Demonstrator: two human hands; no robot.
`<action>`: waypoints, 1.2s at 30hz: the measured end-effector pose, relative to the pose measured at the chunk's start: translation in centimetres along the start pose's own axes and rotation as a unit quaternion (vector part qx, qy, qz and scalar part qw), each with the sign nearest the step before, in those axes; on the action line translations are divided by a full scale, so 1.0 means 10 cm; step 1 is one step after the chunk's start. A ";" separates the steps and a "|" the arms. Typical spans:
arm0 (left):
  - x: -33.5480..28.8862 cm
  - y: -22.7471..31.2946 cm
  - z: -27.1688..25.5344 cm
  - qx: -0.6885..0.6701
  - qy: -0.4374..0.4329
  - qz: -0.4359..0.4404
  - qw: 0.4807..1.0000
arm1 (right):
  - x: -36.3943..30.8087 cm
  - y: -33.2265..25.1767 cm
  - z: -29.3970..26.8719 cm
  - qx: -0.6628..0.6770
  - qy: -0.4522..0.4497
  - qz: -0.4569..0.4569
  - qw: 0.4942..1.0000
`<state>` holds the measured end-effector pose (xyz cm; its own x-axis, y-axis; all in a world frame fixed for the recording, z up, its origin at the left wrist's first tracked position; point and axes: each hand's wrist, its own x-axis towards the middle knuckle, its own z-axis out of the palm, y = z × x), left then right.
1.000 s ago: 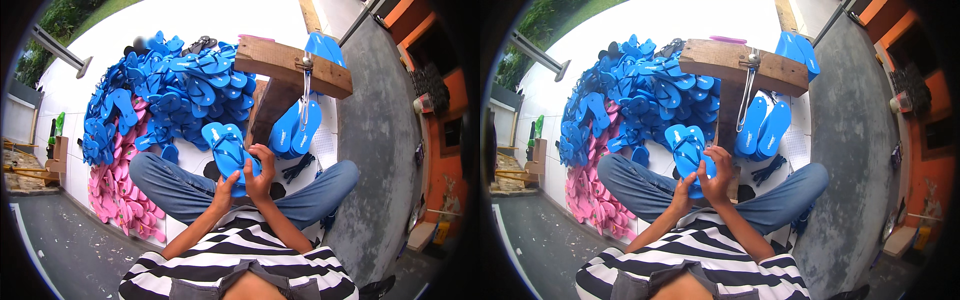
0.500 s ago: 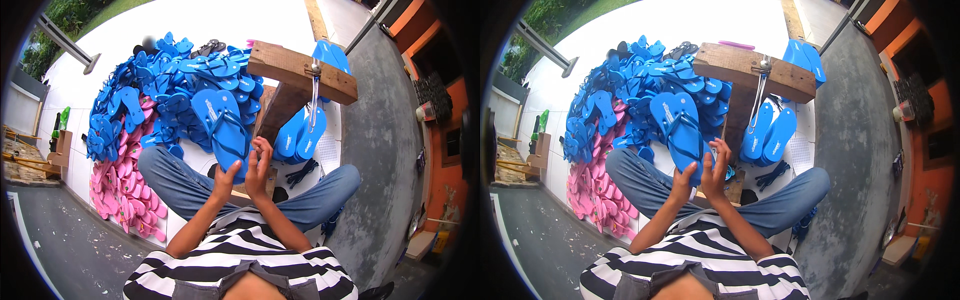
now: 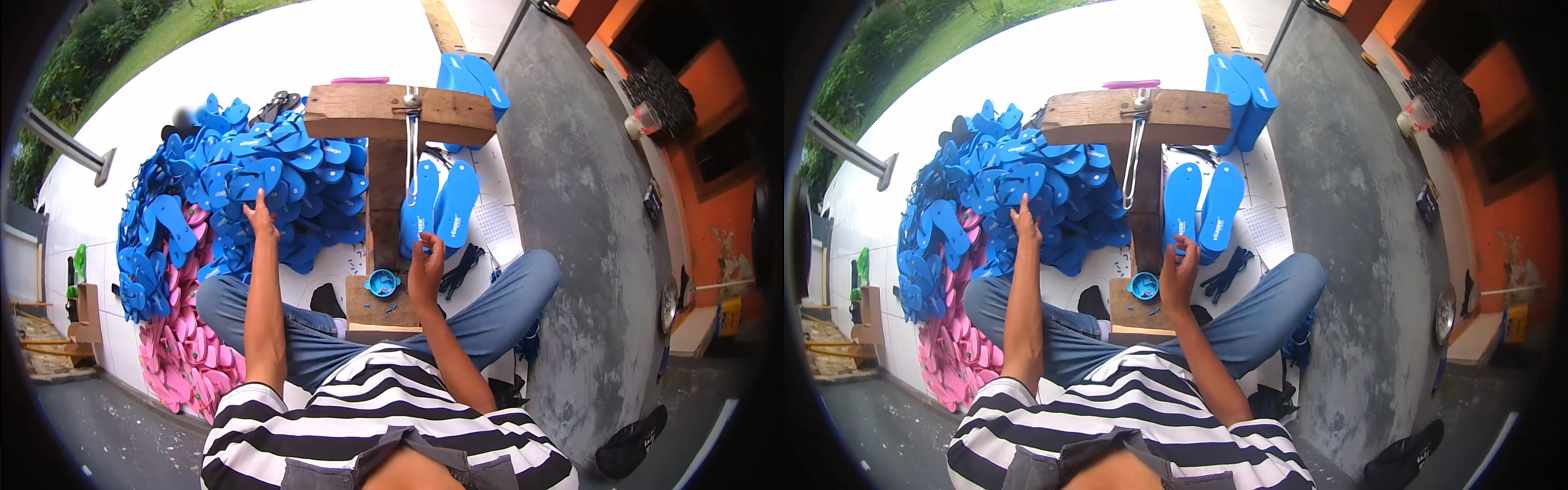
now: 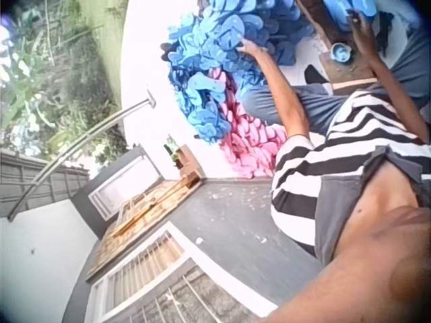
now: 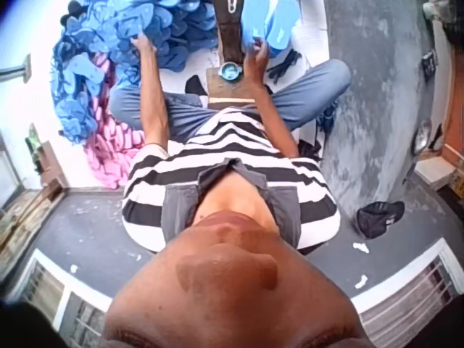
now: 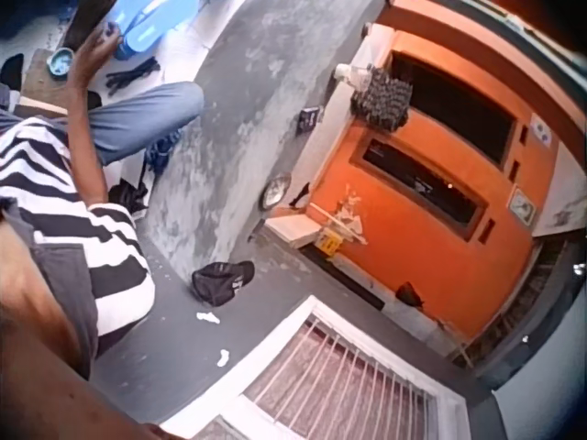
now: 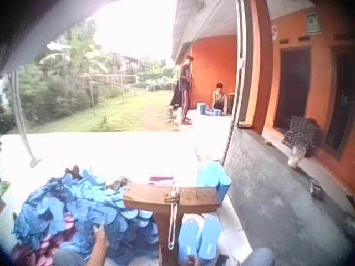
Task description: The person is threading blue straps through the pre-drilled holes of flip-flop soles using a wooden jig. They pull the straps into place, ensure they are secure, and stack the finished flip-flops onto a nearby pile.
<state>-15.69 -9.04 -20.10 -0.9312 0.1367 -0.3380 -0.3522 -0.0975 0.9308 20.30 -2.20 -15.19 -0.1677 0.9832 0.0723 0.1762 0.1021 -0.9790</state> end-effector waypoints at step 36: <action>-2.85 1.32 0.49 0.076 -0.598 0.385 0.699 | -0.08 -1.25 -0.75 -0.018 -0.093 -0.311 0.946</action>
<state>6.63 -9.34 2.50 -0.0619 0.8363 0.5447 0.3079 -0.5032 0.8075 25.52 -3.15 -1.62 -0.4162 0.6883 0.5941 0.0192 0.6599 -0.7511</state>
